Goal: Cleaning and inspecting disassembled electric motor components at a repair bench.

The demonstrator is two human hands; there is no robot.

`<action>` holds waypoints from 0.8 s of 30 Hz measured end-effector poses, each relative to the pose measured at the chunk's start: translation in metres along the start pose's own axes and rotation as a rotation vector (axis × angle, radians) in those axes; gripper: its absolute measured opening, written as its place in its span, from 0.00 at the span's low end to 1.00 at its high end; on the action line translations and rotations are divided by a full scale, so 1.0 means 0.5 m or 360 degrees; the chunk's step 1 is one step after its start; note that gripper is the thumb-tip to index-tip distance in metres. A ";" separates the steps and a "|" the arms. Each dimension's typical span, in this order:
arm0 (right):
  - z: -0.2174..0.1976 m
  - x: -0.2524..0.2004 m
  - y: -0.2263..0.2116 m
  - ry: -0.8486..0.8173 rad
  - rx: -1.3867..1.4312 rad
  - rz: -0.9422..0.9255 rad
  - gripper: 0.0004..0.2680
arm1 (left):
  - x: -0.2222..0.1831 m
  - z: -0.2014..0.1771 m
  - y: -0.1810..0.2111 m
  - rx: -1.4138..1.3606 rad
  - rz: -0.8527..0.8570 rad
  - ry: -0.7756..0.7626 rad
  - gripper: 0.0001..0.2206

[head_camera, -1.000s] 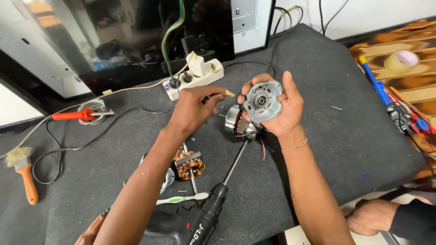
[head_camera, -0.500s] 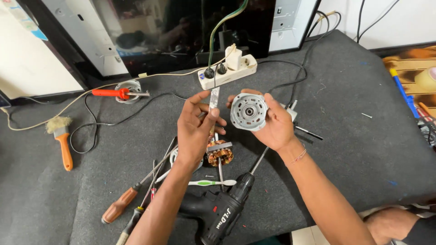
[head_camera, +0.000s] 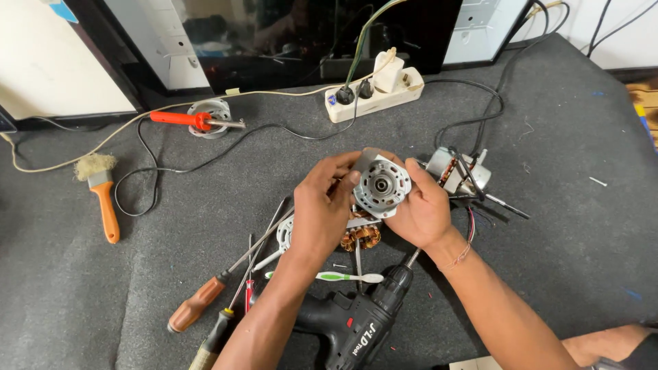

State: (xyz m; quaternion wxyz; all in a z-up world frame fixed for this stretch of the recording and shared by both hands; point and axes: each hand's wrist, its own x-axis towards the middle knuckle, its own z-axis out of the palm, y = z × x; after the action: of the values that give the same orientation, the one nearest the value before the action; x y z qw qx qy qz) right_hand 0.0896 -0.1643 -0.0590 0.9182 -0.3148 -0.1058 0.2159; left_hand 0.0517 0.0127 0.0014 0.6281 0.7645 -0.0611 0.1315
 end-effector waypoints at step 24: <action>0.033 -0.011 0.001 0.0238 0.0175 -0.0003 0.20 | -0.022 0.029 0.004 0.0639 0.0138 -0.0017 0.11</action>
State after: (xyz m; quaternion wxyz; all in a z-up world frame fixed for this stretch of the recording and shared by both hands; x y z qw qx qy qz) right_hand 0.0793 -0.1575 -0.0470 0.9396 -0.2790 -0.0251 0.1964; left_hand 0.0424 -0.0028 -0.0022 0.4565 0.8717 -0.0699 0.1639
